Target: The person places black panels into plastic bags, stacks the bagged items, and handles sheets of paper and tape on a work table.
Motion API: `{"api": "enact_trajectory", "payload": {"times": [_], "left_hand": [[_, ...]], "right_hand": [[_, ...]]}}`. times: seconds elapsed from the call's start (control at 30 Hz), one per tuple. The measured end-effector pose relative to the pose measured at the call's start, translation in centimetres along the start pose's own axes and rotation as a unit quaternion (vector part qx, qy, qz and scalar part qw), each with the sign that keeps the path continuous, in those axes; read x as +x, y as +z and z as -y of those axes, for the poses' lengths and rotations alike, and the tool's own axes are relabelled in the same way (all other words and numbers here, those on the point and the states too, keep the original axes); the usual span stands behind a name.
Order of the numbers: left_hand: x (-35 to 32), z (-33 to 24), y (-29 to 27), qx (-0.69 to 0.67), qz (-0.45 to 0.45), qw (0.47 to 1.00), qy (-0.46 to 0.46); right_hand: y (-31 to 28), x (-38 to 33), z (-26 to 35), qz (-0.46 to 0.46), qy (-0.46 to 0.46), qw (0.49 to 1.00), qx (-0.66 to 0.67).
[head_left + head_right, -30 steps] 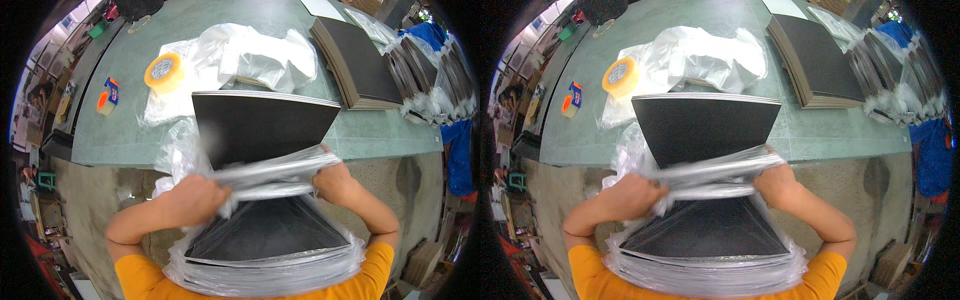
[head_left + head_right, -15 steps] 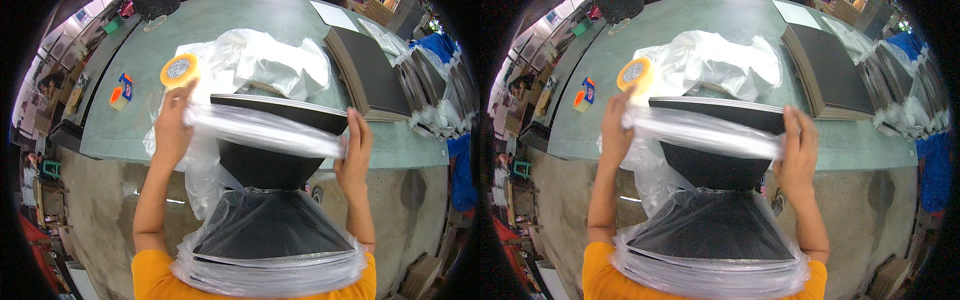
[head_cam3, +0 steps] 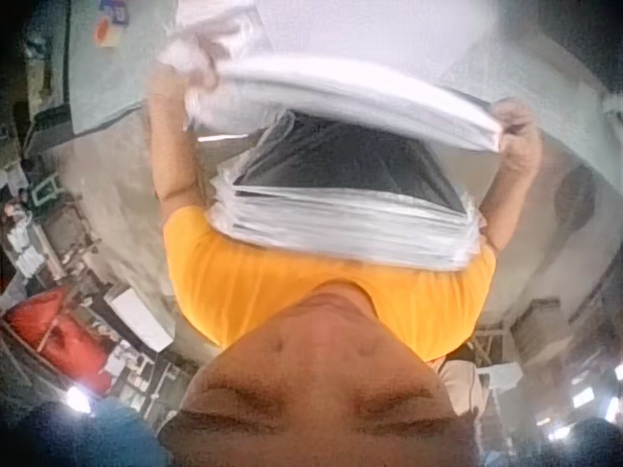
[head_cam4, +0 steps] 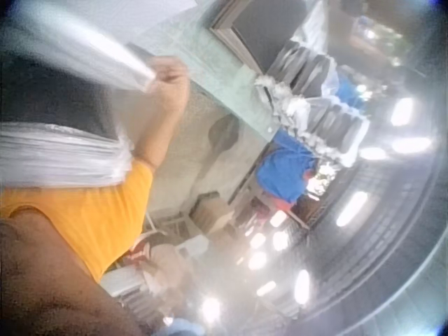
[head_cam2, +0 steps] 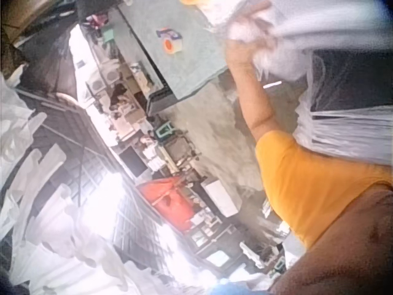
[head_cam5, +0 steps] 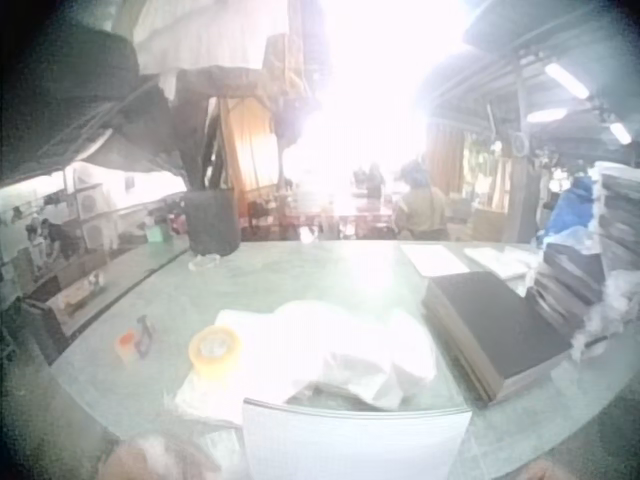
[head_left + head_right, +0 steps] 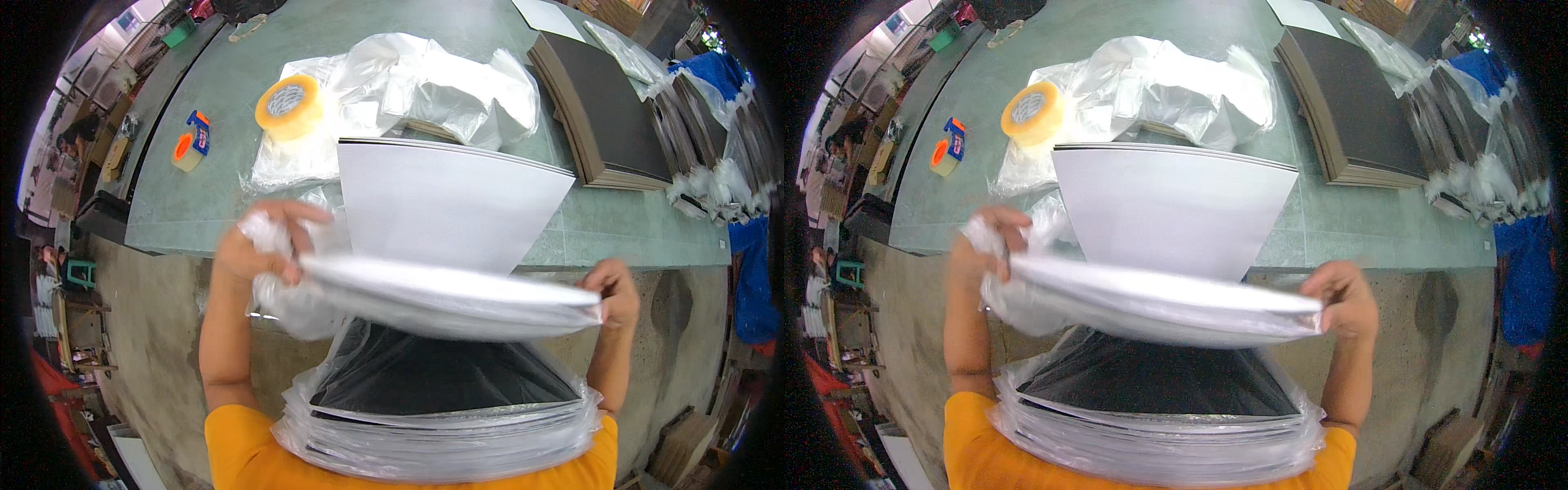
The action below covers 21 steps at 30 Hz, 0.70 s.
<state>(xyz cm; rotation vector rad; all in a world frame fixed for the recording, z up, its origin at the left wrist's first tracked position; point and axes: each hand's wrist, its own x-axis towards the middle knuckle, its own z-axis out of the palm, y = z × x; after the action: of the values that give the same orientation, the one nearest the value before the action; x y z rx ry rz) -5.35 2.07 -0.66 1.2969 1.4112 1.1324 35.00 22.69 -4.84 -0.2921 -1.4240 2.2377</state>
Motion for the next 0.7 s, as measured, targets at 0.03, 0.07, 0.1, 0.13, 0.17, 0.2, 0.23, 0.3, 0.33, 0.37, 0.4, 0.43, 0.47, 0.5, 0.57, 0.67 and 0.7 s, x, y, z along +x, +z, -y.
{"api": "enact_trajectory", "payload": {"times": [0.03,0.07,0.1,0.13,0.17,0.2,0.23,0.3,0.33,0.37,0.4,0.43,0.47,0.5,0.57,0.67,0.7], "left_hand": [[-0.8,2.7,-0.4,-0.07,0.065,0.994,-0.049],[-1.5,5.5,-0.3,-0.141,0.133,0.976,-0.097],[-2.2,7.5,1.1,-0.157,0.122,0.97,-0.138],[-3.0,10.0,2.8,-0.173,0.109,0.962,-0.18],[-3.7,13.9,3.6,-0.193,0.111,0.948,-0.227],[-4.0,17.1,4.1,-0.212,0.115,0.931,-0.275],[-4.0,18.7,4.6,-0.173,0.095,0.941,-0.276],[-3.7,20.8,5.6,-0.093,0.05,0.956,-0.275],[-3.5,21.5,6.0,-0.052,0.027,0.96,-0.273],[-2.8,22.0,6.3,-0.01,0.01,0.964,-0.266],[-3.1,21.3,6.7,0.026,-0.024,0.963,-0.267],[-3.5,20.3,5.8,0.167,-0.015,0.932,-0.321],[-3.5,16.6,4.7,0.299,-0.002,0.88,-0.369],[-3.1,12.5,4.0,0.246,-0.024,0.925,-0.287],[-2.9,3.8,3.8,0.153,0.003,0.98,-0.128],[-1.4,-2.6,6.0,0.016,0.269,0.963,0.024],[-0.6,-1.5,7.5,0.011,0.323,0.946,0.016]], "right_hand": [[-1.3,-0.7,-1.9,0.003,0.084,0.996,0.032],[-1.5,-0.7,-3.6,0.005,0.164,0.986,0.04],[-2.9,-1.3,-6.3,0.032,0.242,0.969,0.034],[-2.2,-1.1,-8.2,0.026,0.293,0.952,0.089],[-3.6,-1.8,-11.4,-0.009,0.32,0.94,0.119],[-4.9,-2.6,-14.4,-0.05,0.345,0.925,0.152],[-7.5,-3.4,-18.9,-0.105,0.358,0.924,0.09],[-9.6,-3.8,-23.7,-0.157,0.366,0.917,-0.027],[-9.8,-3.5,-25.0,-0.154,0.363,0.915,-0.082],[-9.7,-3.5,-25.6,-0.158,0.356,0.911,-0.138],[-8.0,-2.3,-23.1,-0.147,0.32,0.877,-0.328],[-6.9,-1.5,-19.3,-0.129,0.268,0.811,-0.505],[-4.5,-0.2,-14.2,-0.104,0.204,0.711,-0.664],[-1.5,1.0,-8.5,-0.101,0.233,0.812,-0.526],[1.5,1.1,-3.0,0.084,0.16,0.953,-0.244],[6.2,3.0,-3.0,0.476,0.027,0.876,-0.069],[7.2,3.6,-4.8,0.491,0.084,0.859,-0.122]]}}
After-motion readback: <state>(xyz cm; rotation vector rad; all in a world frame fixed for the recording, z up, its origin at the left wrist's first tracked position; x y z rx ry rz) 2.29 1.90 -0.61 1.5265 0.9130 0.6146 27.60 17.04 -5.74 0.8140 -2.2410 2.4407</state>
